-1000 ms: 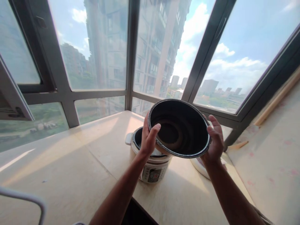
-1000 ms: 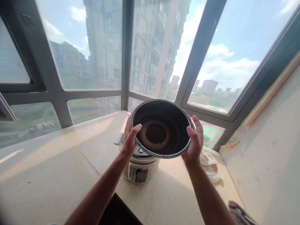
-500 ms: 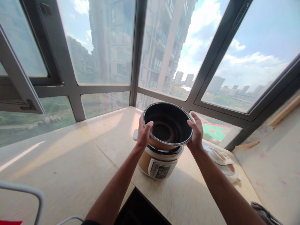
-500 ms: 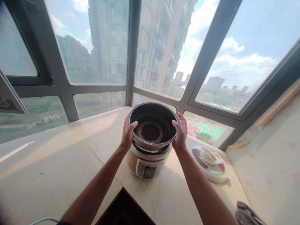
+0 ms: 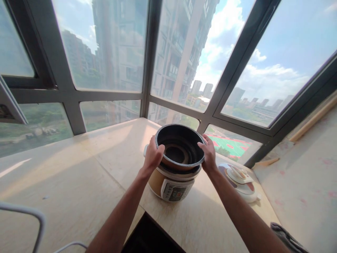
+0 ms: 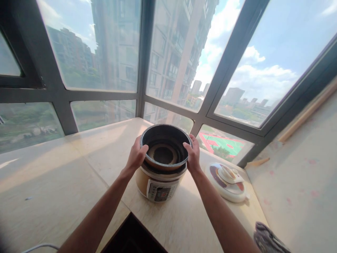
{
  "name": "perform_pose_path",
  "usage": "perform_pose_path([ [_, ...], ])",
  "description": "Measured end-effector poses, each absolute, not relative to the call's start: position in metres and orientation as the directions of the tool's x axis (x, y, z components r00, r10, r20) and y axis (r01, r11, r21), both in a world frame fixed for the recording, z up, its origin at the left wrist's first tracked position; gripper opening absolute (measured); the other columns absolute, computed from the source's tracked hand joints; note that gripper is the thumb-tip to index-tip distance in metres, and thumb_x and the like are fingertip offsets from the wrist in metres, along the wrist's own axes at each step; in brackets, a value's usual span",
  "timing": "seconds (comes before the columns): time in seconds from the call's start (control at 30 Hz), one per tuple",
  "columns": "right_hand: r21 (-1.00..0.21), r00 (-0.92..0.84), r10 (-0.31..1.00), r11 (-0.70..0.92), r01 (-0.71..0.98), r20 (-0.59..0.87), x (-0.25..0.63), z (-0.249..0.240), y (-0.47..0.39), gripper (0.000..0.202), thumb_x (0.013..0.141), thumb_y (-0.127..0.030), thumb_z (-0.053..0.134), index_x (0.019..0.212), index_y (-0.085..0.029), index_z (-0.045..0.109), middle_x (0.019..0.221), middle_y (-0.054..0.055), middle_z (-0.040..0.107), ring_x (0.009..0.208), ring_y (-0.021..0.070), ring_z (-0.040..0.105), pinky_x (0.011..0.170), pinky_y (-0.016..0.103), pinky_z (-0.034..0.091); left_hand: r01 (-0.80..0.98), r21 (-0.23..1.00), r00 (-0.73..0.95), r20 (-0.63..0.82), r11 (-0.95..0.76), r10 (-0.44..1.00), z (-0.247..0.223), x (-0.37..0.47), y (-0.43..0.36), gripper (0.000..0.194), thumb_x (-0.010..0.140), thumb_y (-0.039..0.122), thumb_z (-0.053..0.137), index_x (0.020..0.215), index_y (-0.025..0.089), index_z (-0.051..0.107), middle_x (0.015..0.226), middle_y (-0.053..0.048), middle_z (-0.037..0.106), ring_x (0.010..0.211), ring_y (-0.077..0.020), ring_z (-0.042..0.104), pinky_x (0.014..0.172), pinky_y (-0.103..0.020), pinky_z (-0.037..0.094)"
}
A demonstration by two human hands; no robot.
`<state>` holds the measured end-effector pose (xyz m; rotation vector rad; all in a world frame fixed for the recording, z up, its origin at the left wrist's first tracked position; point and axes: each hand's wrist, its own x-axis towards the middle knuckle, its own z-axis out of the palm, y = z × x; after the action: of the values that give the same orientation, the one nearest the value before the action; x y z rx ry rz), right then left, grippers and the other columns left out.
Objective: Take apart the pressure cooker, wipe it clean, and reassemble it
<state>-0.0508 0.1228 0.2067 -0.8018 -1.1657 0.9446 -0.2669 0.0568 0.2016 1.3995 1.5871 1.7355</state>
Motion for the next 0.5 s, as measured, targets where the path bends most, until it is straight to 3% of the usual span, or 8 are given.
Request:
perform_pose_path([
  [0.07,-0.912,0.110,0.913,0.401,-0.081,0.392,-0.047,0.198,0.128,0.061,0.068,-0.038,0.068,0.125,-0.020,0.054,0.124,0.010,0.064,0.109,0.0277,0.062,0.101,0.047,0.046,0.439,0.885,-0.405,0.352,-0.158,0.844,0.201,-0.269,0.056,0.054,0.076,0.021,0.049,0.129,0.013,0.057,0.129,-0.017,0.066,0.131,-0.0359,0.055,0.112,-0.054,0.040],
  [0.13,-0.916,0.110,0.909,0.398,0.049,0.401,-0.042,0.191,0.133,0.061,0.066,-0.035,0.062,0.124,-0.018,0.058,0.127,0.011,0.064,0.115,0.0299,0.059,0.106,0.049,0.043,0.543,0.836,-0.389,0.338,-0.083,0.857,0.199,-0.270,0.057,0.059,0.078,0.021,0.047,0.135,0.009,0.053,0.145,-0.021,0.055,0.147,-0.0358,0.038,0.122,-0.057,0.026],
  [0.23,-0.900,0.093,0.908,0.382,0.211,0.408,-0.038,0.185,0.138,0.065,0.061,-0.029,0.053,0.124,-0.016,0.061,0.131,0.012,0.063,0.123,0.0325,0.055,0.112,0.050,0.038,0.650,0.760,-0.360,0.334,-0.023,0.871,0.193,-0.271,0.061,0.062,0.080,0.020,0.043,0.140,0.004,0.047,0.155,-0.024,0.043,0.155,-0.0335,0.019,0.125,-0.060,0.011],
  [0.37,-0.861,0.043,0.922,0.343,0.375,0.386,-0.035,0.184,0.142,0.072,0.055,-0.025,0.048,0.125,-0.017,0.062,0.132,0.011,0.065,0.130,0.0338,0.052,0.116,0.050,0.035,0.738,0.675,-0.341,0.372,0.001,0.863,0.184,-0.273,0.063,0.057,0.083,0.022,0.042,0.136,0.003,0.051,0.153,-0.026,0.046,0.154,-0.0371,0.021,0.122,-0.067,0.010],
  [0.5,-0.793,0.016,0.927,0.311,0.524,0.375,-0.032,0.183,0.142,0.072,0.056,-0.022,0.052,0.126,-0.019,0.063,0.127,0.013,0.067,0.130,0.0378,0.054,0.112,0.053,0.040,0.775,0.632,-0.333,0.407,0.000,0.851,0.174,-0.276,0.065,0.054,0.082,0.024,0.045,0.131,0.005,0.057,0.146,-0.026,0.053,0.150,-0.0388,0.031,0.122,-0.066,0.012],
])
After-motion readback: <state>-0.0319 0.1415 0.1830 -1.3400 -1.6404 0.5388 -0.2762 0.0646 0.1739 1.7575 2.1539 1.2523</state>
